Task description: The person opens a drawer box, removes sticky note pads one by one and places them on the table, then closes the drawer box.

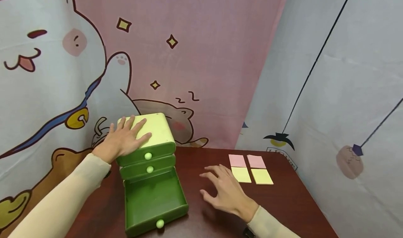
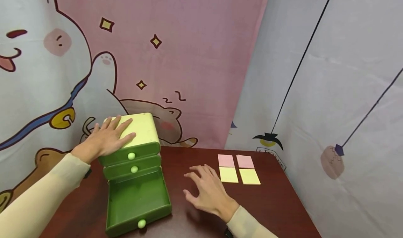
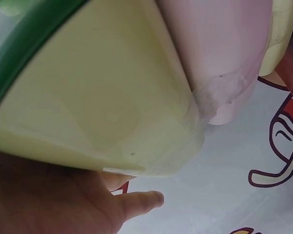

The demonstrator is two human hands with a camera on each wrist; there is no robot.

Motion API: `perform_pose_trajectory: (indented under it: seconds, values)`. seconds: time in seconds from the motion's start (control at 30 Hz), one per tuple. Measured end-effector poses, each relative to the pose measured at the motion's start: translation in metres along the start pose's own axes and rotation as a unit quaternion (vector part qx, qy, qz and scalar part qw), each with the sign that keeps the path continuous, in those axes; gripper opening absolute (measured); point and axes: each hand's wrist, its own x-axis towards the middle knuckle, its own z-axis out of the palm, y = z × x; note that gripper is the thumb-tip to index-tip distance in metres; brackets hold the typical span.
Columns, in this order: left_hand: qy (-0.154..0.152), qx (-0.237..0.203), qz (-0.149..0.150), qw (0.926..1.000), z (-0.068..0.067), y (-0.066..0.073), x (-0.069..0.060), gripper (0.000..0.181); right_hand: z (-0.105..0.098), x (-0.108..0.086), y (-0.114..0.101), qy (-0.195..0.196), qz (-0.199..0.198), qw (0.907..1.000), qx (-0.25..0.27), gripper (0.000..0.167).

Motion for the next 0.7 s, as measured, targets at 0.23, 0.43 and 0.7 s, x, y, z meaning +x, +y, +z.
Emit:
perform_pose_trajectory:
  seconds: [0.23, 0.43, 0.7]
  values:
    - [0.000, -0.005, 0.002, 1.0000, 0.003, 0.001, -0.003, 0.096, 0.003, 0.009, -0.018, -0.003, -0.037, 0.9993, 0.005, 0.053]
    - [0.001, -0.007, 0.006, 1.0000, 0.004, 0.003, 0.000, 0.096, 0.002, 0.015, -0.031, -0.018, -0.063, 0.9976, 0.021, 0.057]
    - [-0.004, -0.007, 0.004, 1.0000, 0.002, -0.001, -0.002, 0.096, 0.005, 0.027, -0.045, -0.051, -0.129, 0.9902, 0.014, 0.053]
